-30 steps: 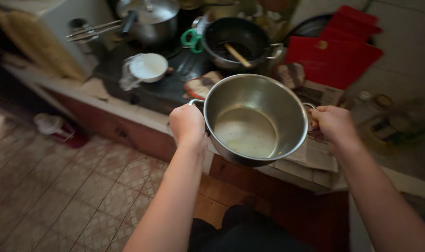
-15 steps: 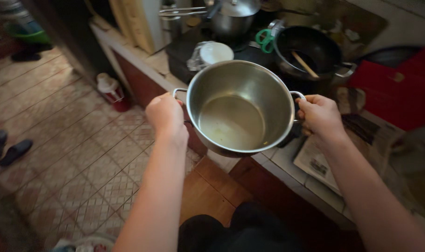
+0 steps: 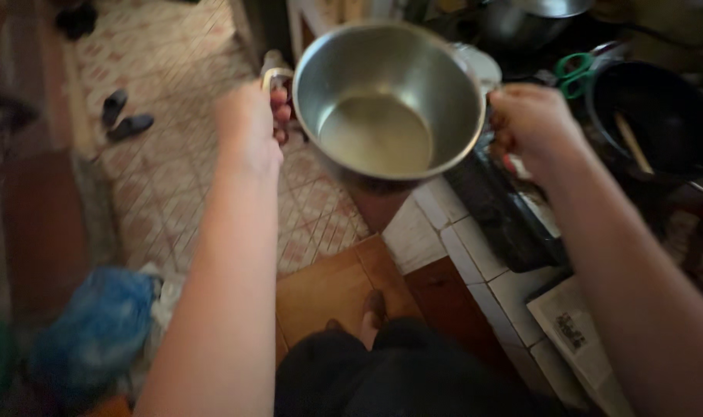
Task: The person carries a metal pot to an outdoor area, opens a package of raw meat, and places the meat into the pot. Then they fill a measuring jug with water from a tap and pour it into the pot with the meat.
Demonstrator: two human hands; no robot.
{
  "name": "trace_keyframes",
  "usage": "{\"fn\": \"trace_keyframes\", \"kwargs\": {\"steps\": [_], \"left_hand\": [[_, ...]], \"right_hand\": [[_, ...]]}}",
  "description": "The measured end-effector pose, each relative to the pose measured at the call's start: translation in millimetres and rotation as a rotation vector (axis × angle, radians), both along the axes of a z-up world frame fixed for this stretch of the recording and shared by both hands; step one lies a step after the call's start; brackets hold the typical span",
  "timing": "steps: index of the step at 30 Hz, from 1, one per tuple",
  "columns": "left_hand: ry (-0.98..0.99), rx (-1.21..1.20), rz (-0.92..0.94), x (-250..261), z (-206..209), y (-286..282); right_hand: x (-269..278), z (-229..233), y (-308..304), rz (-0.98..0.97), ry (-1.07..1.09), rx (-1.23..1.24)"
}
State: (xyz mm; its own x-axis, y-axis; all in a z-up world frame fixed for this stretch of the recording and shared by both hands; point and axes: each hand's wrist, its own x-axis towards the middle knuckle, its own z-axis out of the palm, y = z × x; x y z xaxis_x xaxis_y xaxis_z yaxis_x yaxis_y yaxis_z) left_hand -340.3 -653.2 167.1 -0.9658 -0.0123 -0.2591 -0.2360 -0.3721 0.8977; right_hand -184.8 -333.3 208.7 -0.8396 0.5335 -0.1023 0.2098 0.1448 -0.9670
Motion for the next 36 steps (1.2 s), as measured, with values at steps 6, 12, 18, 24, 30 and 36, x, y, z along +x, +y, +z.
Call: {"fn": "trace_keyframes", "kwargs": {"steps": [6,12,18,24,30,36], "left_hand": [[-0.069,0.017,0.097,4,3,-8],[-0.154,0.106,0.328,0,1,1],[-0.132,0.014,0.412,-2,3,-4],[0.041,0.189,0.603,-3,-16,19],[0.165,0.112,0.618,-3,-34,39],[0.123,0.125,0.634,-14,-20,45]], "right_hand": [[-43,6,17,0.129,-0.049,0.046],[-79,-4,22,0.212,0.020,0.019],[-109,-6,20,0.330,0.039,-0.024],[-128,0,16,0.298,-0.005,0.034],[-134,0,19,0.271,-0.014,0.077],[-140,4,21,0.208,-0.035,0.079]]}}
